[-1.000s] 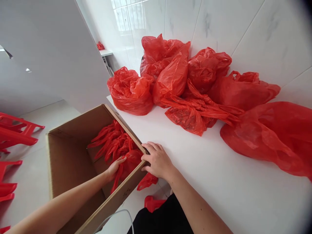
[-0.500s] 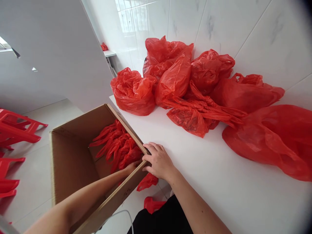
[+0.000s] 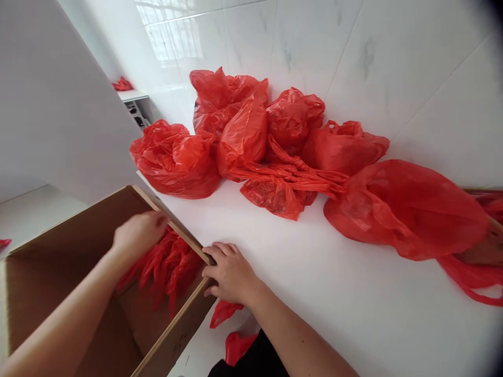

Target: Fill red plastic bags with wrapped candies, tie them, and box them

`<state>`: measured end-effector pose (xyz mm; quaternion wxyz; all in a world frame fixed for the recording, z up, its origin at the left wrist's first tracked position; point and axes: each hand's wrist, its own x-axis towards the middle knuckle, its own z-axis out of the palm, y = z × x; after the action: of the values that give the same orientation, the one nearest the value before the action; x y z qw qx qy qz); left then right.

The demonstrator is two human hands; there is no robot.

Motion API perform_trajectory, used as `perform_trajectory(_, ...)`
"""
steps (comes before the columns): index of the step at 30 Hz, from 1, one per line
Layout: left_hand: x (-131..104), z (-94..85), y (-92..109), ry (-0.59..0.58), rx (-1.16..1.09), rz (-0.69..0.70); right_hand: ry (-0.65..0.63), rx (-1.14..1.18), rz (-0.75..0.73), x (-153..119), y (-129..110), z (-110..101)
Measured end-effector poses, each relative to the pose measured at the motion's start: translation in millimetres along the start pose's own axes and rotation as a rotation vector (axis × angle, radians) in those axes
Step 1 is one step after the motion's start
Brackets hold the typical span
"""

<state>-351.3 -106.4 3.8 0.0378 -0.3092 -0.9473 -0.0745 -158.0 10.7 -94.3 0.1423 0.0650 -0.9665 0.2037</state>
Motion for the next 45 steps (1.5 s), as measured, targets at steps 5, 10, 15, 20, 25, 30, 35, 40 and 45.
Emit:
perform_trajectory(5, 14, -29.4, 88, 0.298, -0.255, 0.586, 0.022, -0.044, -0.01, -1, 0, 1)
perform_trajectory(10, 40, 19.6, 203, 0.142, -0.154, 0.959, 0.048, -0.065, -0.022, -1, 0, -1)
perform_trajectory(15, 47, 43.4, 220, 0.099, -0.104, 0.858, 0.066, -0.061, -0.019, -2, 0, 0)
perform_trajectory(20, 37, 41.5, 197, -0.021, -0.167, 0.791, 0.039, -0.051, -0.016, -2, 1, 0)
perform_trajectory(25, 35, 43.3, 189, -0.286, -0.331, 0.716, 0.031, -0.04, -0.01, -1, 1, -1)
perform_trajectory(30, 29, 29.5, 173, -0.579, -0.658, 0.557, -0.007, 0.012, 0.009, -1, 0, 0)
perform_trajectory(35, 18, -5.8, 101, -0.632, -1.022, 0.34, -0.072, 0.051, 0.056, 1, -1, -1)
perform_trajectory(40, -10, -20.9, -16, -0.489, -1.328, -0.138, -0.037, 0.08, 0.027, 0, -1, -1)
perform_trajectory(45, -45, 27.5, -76, -0.73, -1.231, -0.27, -0.042, 0.078, 0.044, 0, -1, 0)
